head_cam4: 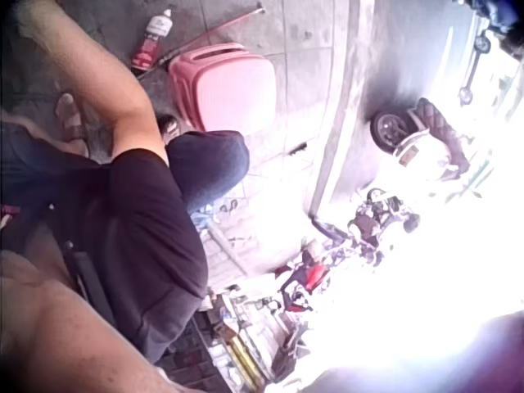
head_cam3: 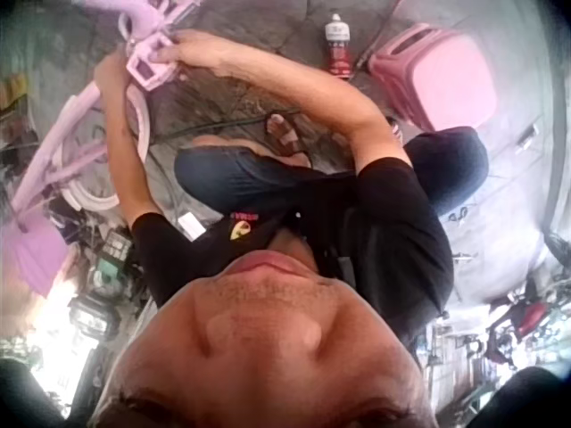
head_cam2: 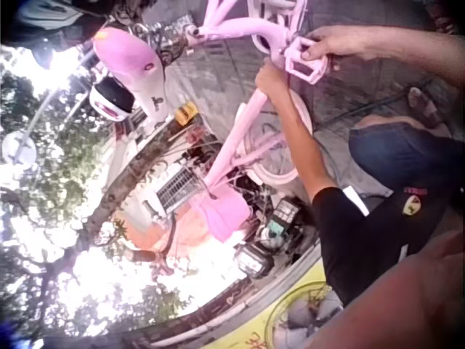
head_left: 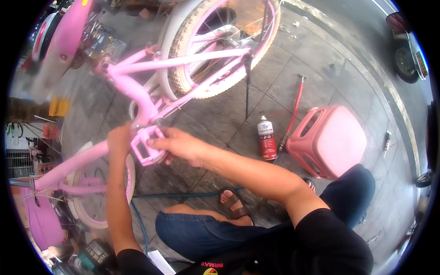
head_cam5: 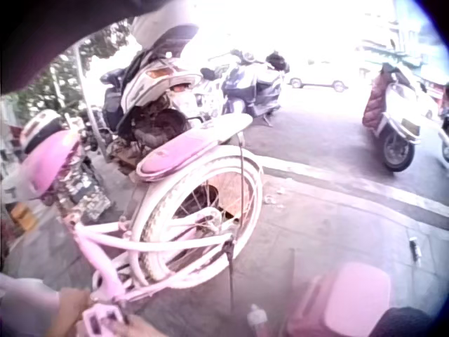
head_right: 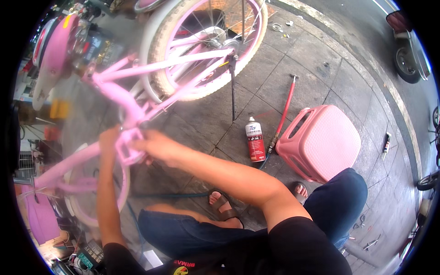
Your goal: The person pumps up a front bicycle tire using an air hose, then applies a spray from a canister to the bike's chain and frame, and finally wipes a component with a cloth.
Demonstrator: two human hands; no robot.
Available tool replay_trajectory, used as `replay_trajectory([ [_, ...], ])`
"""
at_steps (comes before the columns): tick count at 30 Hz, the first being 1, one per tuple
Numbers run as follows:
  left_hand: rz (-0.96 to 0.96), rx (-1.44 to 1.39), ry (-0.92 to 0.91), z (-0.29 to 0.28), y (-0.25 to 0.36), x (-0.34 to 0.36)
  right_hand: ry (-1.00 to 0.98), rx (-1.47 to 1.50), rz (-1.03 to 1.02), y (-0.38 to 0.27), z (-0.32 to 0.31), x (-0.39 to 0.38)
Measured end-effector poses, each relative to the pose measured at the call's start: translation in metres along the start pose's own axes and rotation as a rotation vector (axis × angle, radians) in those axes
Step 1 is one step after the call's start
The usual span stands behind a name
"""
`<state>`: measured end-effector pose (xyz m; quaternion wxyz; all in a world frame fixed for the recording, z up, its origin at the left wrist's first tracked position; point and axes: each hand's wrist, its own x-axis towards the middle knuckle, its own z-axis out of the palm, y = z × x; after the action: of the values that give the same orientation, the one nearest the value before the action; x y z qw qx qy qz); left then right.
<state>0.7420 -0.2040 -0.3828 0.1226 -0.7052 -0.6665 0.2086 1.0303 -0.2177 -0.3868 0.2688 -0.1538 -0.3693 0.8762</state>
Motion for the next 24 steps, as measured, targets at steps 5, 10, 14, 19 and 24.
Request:
replay_trajectory([
  [5,0.036,0.006,0.061,-0.019,0.014,-0.001,0.078,0.004,-0.04,0.002,-0.031,-0.02],
  [10,-0.003,0.041,0.026,-0.036,0.023,-0.002,0.817,-1.075,0.058,0.036,-0.171,-0.052],
  [14,0.004,0.076,-0.009,-0.033,0.02,0.0,1.05,-1.379,0.003,0.046,-0.246,-0.071],
  [19,0.041,0.048,0.004,-0.026,0.021,0.003,0.929,-1.598,0.377,0.038,-0.31,-0.074],
  [24,0.033,0.008,-0.028,-0.017,0.013,-0.002,0.974,-2.078,0.448,-0.041,-0.366,-0.099],
])
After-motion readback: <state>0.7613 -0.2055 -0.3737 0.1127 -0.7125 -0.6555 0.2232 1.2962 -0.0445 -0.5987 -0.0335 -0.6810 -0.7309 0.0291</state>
